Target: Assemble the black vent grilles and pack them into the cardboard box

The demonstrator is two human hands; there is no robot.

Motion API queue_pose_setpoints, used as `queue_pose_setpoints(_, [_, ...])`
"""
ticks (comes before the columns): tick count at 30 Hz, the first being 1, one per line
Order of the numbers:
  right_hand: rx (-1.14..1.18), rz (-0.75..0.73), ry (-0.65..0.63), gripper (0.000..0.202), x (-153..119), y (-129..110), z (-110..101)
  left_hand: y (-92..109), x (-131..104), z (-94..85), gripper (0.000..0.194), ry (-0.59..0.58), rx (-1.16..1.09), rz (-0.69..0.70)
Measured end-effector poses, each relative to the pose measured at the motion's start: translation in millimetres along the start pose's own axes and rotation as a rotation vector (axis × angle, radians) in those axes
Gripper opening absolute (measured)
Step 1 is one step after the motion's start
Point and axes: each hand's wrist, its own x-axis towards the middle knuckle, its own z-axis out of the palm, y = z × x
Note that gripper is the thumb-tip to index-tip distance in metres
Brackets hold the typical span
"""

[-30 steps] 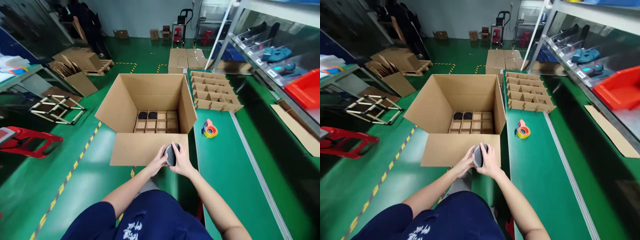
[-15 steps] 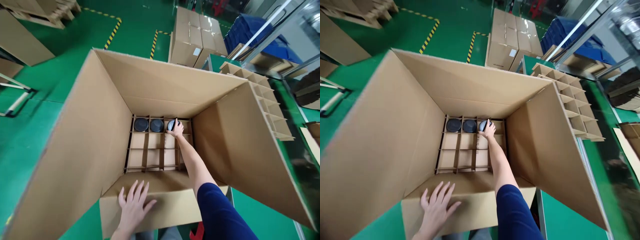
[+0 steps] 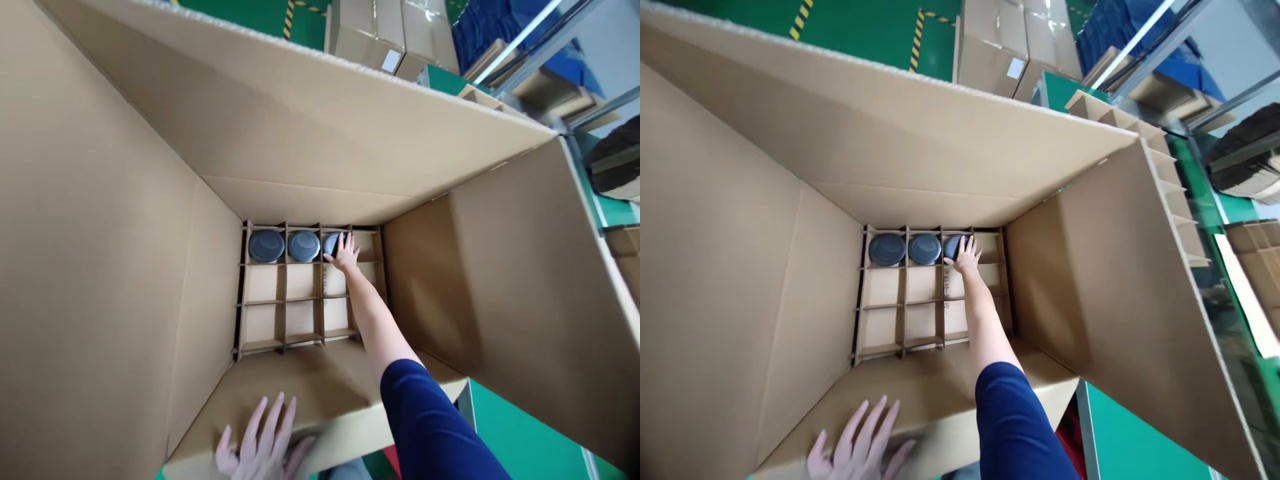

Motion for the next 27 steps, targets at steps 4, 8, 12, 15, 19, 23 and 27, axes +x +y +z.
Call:
queue_pose_setpoints(4, [0.005,-0.172,-0.031,0.102,-58.8,-10.5,-45.9,-0.2,12.4,-7.3,0.083,0.066,0.068,0.121])
queue_pose_setpoints(8, [-0.026,-0.733,0.043,0.037,-174.9,-21.2,-93.2,-8.2,23.4,-16.1,0.078,0.083,0.141,0.224])
queue_pose_setpoints(12, [0.077,-1.021,0.165,0.025,-326.1,12.8,-111.6,4.2,35.2,-21.6,0.071,0.005,0.307,0.245])
queue_pose_setpoints(15, [0.304,-1.143,0.619,0.034,-430.0,106.4,-94.5,22.1,37.4,-27.7,0.059,-0.049,0.403,0.147])
queue_pose_setpoints(19, [0.636,-0.157,1.142,0.035,-437.0,282.0,-68.1,36.3,44.3,-33.1,0.054,-0.058,0.531,0.032])
queue_pose_setpoints(23, [0.489,0.258,0.779,0.04,-346.4,374.8,-81.0,44.3,42.4,-38.1,0.06,-0.151,0.657,-0.02])
queue_pose_setpoints(27, [0.363,0.374,0.489,0.042,-322.6,375.7,-82.8,53.8,8.2,-48.0,0.063,-0.16,0.686,-0.053])
